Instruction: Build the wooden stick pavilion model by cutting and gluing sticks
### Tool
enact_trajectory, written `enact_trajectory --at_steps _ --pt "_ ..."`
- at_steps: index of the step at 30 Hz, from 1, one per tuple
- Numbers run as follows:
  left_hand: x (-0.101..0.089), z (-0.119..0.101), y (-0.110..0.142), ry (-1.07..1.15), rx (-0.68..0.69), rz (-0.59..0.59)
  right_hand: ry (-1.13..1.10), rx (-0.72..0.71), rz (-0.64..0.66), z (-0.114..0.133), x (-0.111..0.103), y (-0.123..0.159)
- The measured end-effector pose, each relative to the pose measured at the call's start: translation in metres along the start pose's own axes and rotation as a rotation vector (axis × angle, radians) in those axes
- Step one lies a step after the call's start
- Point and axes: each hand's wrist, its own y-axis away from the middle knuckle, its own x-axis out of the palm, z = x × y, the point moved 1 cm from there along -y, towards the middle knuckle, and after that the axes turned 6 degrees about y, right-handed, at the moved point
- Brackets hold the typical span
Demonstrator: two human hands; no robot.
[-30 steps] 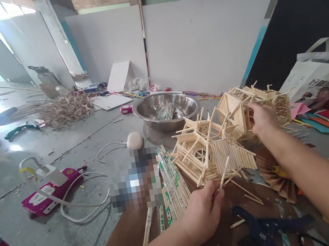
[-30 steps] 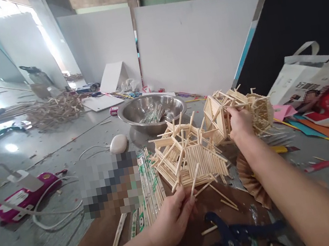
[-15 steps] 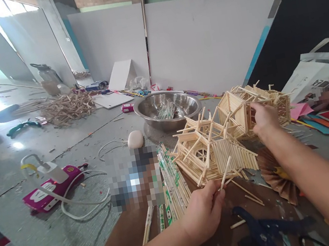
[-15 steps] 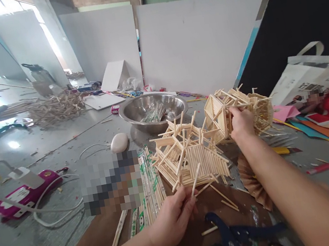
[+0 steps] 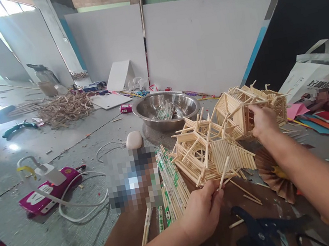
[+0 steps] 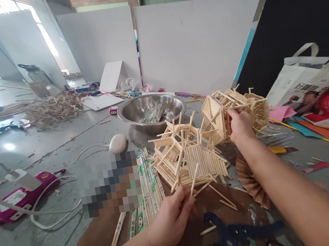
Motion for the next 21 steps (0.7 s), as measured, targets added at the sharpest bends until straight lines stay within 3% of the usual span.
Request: enact_trajectory --at_steps 21 --pt "-0.001 0.01 -0.005 0.049 -0.003 -0.03 -0.023 -0.11 0.129 0.011 -0.002 0.019"
